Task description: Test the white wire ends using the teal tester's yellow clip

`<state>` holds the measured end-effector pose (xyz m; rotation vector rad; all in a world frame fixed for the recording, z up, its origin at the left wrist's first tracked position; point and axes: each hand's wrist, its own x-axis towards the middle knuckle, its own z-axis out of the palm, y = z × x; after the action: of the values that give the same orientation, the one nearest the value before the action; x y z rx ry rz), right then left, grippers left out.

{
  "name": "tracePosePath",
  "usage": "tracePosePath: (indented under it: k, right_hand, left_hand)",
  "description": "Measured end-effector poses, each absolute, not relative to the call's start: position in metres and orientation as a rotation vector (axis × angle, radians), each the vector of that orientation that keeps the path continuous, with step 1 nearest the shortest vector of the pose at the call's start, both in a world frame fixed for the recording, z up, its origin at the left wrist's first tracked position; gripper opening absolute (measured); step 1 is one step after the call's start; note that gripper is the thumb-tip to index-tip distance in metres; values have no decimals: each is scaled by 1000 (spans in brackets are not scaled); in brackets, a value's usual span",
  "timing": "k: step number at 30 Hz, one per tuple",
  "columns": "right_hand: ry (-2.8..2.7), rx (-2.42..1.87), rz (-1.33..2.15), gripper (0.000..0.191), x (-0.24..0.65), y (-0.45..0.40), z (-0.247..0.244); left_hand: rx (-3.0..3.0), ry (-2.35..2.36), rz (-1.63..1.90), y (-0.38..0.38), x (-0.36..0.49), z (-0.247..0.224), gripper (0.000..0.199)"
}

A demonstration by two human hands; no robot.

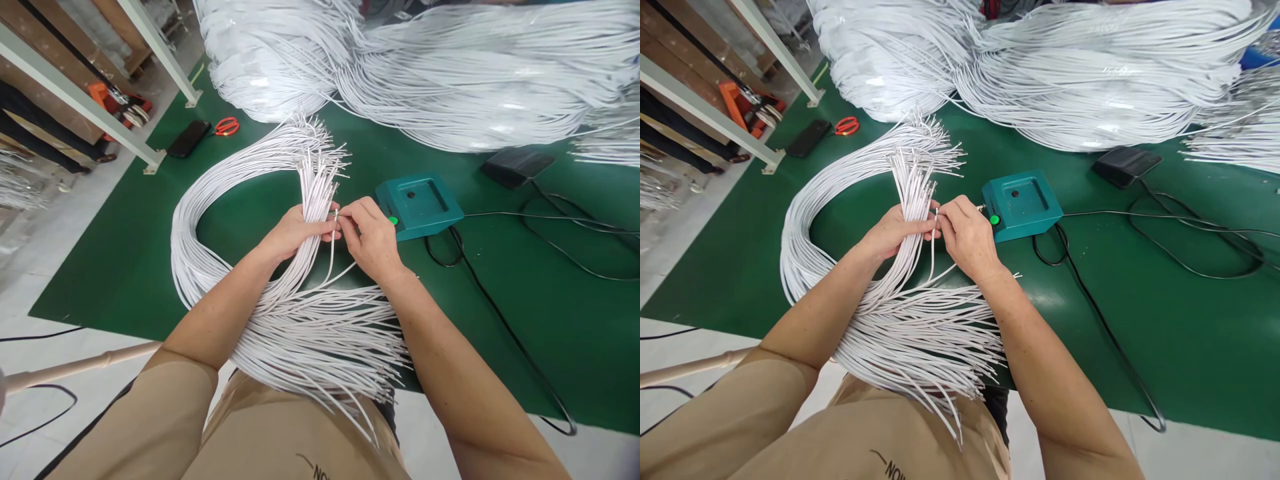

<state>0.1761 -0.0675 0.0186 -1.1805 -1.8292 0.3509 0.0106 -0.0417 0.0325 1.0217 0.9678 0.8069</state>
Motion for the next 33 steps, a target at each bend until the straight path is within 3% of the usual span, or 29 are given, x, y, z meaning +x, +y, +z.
tracePosePath:
  k: [3, 6, 10, 13, 17, 22, 26, 29, 33]
  right_hand:
    - [-1849, -1181, 353, 17, 177, -68, 20]
    - [-1650, -1257, 627, 16, 178, -65, 20]
    - [-1328, -1261, 1156, 41, 177, -60, 19]
    - [-1158, -1207, 1339, 50, 175, -60, 20]
    - [-1081, -1174, 1399, 41, 175, -61, 22]
    - [-1073, -1161, 1477, 24, 180, -60, 22]
    - [-1246, -1238, 1298, 21, 179, -61, 19]
    - [-1584, -1338, 850, 13, 177, -63, 14]
    - [-2073, -1385, 180, 29, 177, -65, 12]
  left_hand:
    - [1048, 964, 805, -40, 9, 32, 43]
    - [1094, 987, 827, -41, 10, 31, 43]
    - [1183, 1073, 834, -44, 13, 30, 44]
    - [1280, 1122, 829, -45, 15, 29, 40]
    - [1390, 1129, 825, -45, 15, 30, 33]
    - [1310, 1072, 834, -44, 15, 29, 40]
    - [1291, 1052, 840, -42, 14, 26, 40]
    - [1218, 1026, 836, -41, 14, 25, 38]
    - [1073, 1005, 829, -40, 15, 26, 34]
